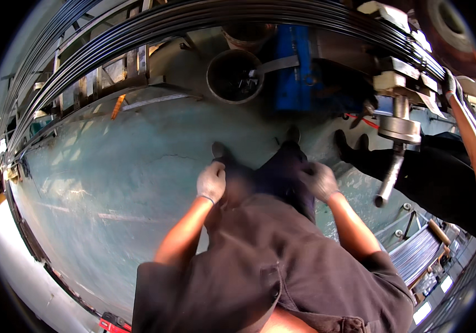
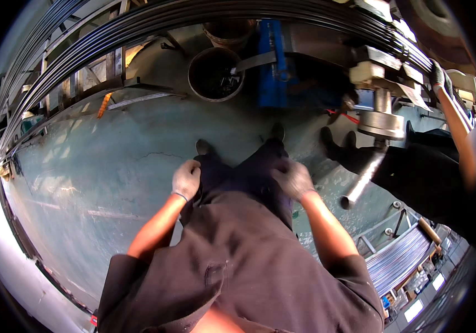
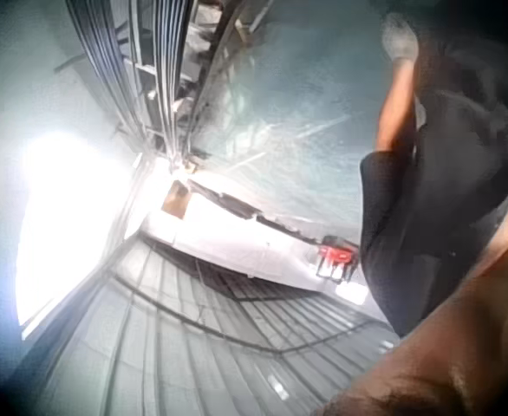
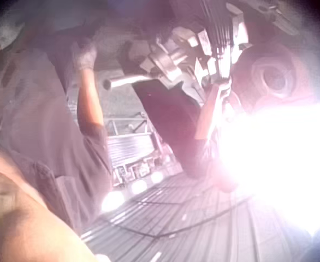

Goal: The person measures and marks a metal rod using a tape measure and marker, then secures it in a metal cutting machine. They operate the machine to cut the rod and remove the cut pieces, repeating the process with additional rods.

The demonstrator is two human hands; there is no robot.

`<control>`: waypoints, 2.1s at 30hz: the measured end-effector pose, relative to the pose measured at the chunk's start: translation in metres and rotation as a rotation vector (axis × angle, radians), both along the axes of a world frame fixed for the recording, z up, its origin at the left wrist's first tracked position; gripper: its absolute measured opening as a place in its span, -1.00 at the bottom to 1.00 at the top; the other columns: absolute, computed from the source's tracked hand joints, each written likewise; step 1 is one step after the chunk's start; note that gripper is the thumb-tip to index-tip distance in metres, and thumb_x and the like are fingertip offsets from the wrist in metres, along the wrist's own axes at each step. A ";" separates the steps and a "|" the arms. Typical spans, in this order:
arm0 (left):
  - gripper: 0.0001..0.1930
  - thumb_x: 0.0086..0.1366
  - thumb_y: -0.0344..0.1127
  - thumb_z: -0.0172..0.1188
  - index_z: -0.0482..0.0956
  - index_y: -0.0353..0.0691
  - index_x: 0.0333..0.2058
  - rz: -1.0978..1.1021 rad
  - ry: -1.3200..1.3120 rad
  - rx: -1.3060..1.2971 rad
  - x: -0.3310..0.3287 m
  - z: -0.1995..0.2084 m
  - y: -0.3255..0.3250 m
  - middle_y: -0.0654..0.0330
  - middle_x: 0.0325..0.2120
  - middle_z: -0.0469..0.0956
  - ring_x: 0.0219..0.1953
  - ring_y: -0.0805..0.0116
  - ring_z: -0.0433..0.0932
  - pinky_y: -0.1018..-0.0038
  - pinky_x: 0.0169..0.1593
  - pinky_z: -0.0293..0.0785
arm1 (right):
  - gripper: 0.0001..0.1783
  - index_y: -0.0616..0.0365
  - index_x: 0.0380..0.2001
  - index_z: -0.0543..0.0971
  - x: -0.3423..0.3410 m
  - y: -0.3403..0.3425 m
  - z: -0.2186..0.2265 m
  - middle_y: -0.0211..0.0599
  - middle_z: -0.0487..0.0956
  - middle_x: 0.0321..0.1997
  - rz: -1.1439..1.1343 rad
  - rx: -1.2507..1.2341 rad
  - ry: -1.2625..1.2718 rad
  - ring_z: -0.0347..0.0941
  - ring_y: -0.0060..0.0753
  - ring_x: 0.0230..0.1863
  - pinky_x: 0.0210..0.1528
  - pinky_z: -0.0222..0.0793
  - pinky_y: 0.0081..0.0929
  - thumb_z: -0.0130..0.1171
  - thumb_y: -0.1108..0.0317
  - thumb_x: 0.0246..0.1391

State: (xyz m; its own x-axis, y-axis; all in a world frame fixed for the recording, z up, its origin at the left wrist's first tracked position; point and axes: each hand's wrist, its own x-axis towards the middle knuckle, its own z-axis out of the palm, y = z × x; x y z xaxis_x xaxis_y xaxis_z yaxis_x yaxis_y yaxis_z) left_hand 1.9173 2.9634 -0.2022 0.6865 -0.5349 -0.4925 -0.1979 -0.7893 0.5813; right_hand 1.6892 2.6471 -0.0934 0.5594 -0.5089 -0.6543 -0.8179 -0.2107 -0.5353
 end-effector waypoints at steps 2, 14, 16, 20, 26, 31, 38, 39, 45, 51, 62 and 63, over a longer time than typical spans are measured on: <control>-0.83 0.55 -0.25 0.25 0.75 -0.08 -0.02 -0.068 -0.038 0.023 0.000 -0.039 0.043 -0.17 -0.13 0.79 0.00 -0.31 0.75 -0.14 0.09 0.69 | -0.56 0.17 0.02 0.80 0.078 0.031 -0.054 0.00 0.85 -0.05 -0.013 -0.061 -0.054 0.79 0.11 0.02 0.15 0.67 -0.03 0.44 0.04 0.29; -0.92 0.34 -0.37 0.32 0.69 -0.14 -0.20 -0.113 -0.281 0.306 -0.013 -0.149 0.140 -0.08 -0.25 0.67 -0.16 -0.26 0.69 -0.17 -0.15 0.66 | -0.56 0.12 0.15 0.76 0.398 0.015 -0.426 0.10 0.80 0.23 0.389 -0.411 0.110 0.72 0.17 0.31 0.34 0.63 0.12 0.41 0.10 0.35; -0.95 0.31 -0.43 0.29 0.63 -0.16 -0.26 -0.046 -0.270 0.313 -0.008 -0.161 0.135 -0.11 -0.32 0.62 -0.21 -0.30 0.65 -0.20 -0.19 0.59 | -0.58 0.10 0.17 0.76 0.424 0.008 -0.464 0.12 0.80 0.23 0.176 -0.317 0.157 0.72 0.20 0.31 0.36 0.63 0.13 0.38 0.14 0.36; -0.92 0.22 -0.43 0.29 0.61 -0.16 -0.30 -0.039 -0.279 0.206 0.003 -0.169 0.141 -0.11 -0.35 0.60 -0.25 -0.30 0.63 -0.21 -0.22 0.53 | -0.56 0.07 0.26 0.71 0.437 -0.022 -0.557 0.11 0.68 0.44 0.071 -0.476 0.188 0.67 0.17 0.41 0.44 0.58 0.15 0.31 0.24 0.38; -0.89 0.19 -0.42 0.28 0.60 -0.14 -0.29 -0.002 -0.257 0.174 0.008 -0.179 0.140 -0.10 -0.34 0.59 -0.25 -0.31 0.61 -0.20 -0.24 0.49 | -0.24 -0.14 0.56 0.51 0.438 -0.100 -0.579 0.04 0.46 0.68 0.473 -0.444 0.112 0.56 0.17 0.54 0.55 0.51 0.14 0.37 0.22 0.29; -0.87 0.17 -0.39 0.31 0.60 -0.13 -0.29 -0.002 -0.303 0.174 0.013 -0.184 0.124 -0.09 -0.32 0.60 -0.23 -0.32 0.61 -0.20 -0.22 0.50 | -0.48 -0.02 0.20 0.78 0.435 -0.121 -0.584 0.13 0.79 0.21 0.699 -0.479 0.082 0.72 0.28 0.28 0.37 0.64 0.17 0.49 0.15 0.17; -0.85 0.15 -0.36 0.34 0.62 -0.15 -0.28 -0.003 -0.254 0.195 0.006 -0.176 0.111 -0.13 -0.30 0.63 -0.21 -0.33 0.63 -0.20 -0.19 0.53 | -0.60 -0.05 0.15 0.82 0.409 -0.116 -0.530 0.07 0.78 0.28 0.461 -0.389 0.062 0.71 0.20 0.34 0.44 0.60 0.15 0.32 0.20 0.30; -0.84 0.16 -0.35 0.35 0.62 -0.16 -0.28 -0.008 -0.250 0.195 0.008 -0.173 0.107 -0.14 -0.29 0.63 -0.21 -0.34 0.63 -0.21 -0.17 0.54 | -0.59 -0.06 0.16 0.82 0.409 -0.114 -0.528 0.07 0.79 0.29 0.357 -0.362 0.030 0.71 0.19 0.34 0.45 0.59 0.15 0.33 0.18 0.29; -0.82 0.29 -0.31 0.38 0.68 -0.25 -0.20 0.154 -0.046 0.086 0.015 -0.170 0.096 -0.13 -0.28 0.64 -0.23 -0.28 0.66 -0.18 -0.11 0.59 | -0.64 0.07 0.06 0.81 0.389 -0.092 -0.485 -0.16 0.84 -0.24 -0.260 0.079 -0.196 0.81 -0.19 -0.33 -0.24 0.73 -0.15 0.42 0.10 0.35; -0.62 0.61 -0.09 0.27 0.75 -0.29 0.11 0.109 0.172 -0.204 0.095 -0.142 0.032 0.02 -0.05 0.78 0.00 0.02 0.76 0.18 0.12 0.68 | -0.74 0.07 -0.06 0.71 0.349 -0.027 -0.328 -0.41 0.74 -0.35 -0.531 0.453 -0.551 0.50 -0.57 -0.60 -0.55 0.39 -0.46 0.39 0.10 0.50; -0.38 0.84 0.17 -0.15 0.60 -0.23 0.39 0.588 1.335 -0.970 0.153 0.017 -0.115 0.10 0.23 0.71 0.25 0.16 0.69 0.15 0.35 0.66 | -0.33 0.05 0.55 0.55 0.254 0.075 -0.028 -0.30 0.79 -0.13 -0.002 0.367 -0.752 0.67 -0.50 -0.37 -0.28 0.64 -0.42 0.35 0.15 0.47; -0.42 0.84 0.14 -0.11 0.63 -0.21 0.34 0.614 1.387 -0.959 0.148 0.027 -0.124 0.11 0.22 0.71 0.25 0.17 0.69 0.16 0.35 0.66 | -0.30 0.06 0.59 0.52 0.245 0.073 -0.014 -0.26 0.81 -0.09 -0.033 0.345 -0.749 0.69 -0.46 -0.35 -0.23 0.67 -0.40 0.35 0.13 0.48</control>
State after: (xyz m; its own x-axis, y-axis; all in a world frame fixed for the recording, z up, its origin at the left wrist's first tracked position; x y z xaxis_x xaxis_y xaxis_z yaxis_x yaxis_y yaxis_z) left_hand 2.0653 2.8396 -0.1752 0.2744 -0.8050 -0.5260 0.9446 0.1233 0.3042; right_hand 1.9340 2.7200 -0.1074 0.8978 -0.3712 -0.2370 -0.2219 0.0837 -0.9715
